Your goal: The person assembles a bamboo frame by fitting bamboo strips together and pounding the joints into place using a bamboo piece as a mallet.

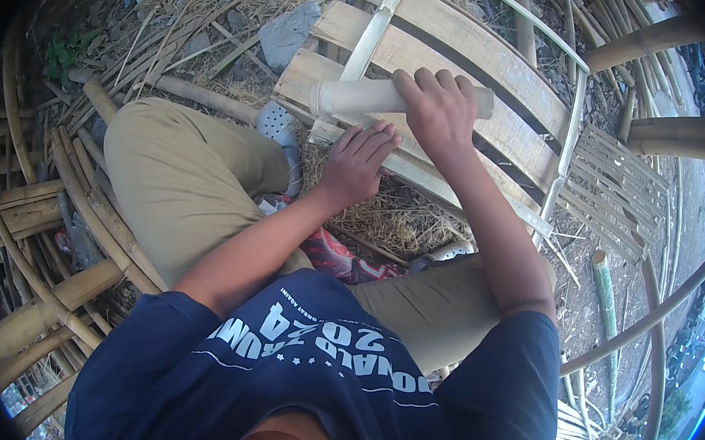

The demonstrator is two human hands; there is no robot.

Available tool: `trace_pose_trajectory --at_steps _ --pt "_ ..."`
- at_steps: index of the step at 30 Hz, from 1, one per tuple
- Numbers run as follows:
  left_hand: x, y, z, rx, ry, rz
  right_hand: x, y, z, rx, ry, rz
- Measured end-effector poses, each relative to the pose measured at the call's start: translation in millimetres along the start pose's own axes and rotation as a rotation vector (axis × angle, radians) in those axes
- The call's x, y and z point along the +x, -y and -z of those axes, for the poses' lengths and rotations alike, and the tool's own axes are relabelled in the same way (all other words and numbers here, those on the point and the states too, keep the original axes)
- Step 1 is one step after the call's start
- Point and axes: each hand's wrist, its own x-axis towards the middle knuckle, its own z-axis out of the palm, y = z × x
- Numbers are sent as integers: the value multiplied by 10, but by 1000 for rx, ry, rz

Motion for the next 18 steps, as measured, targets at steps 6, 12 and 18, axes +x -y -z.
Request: trace_pose_trajectory --at_steps 6,12,18 --pt "-21 18 -39 -3 -30 1 -13 -84 -50 259 -6 -289" --pt "-6 -2 -18 -24 -34 3 -156 -171 -139 257 137 -231" --pt "-15 18 -31 27 -55 -19 -8 -111 365 521 401 -502"
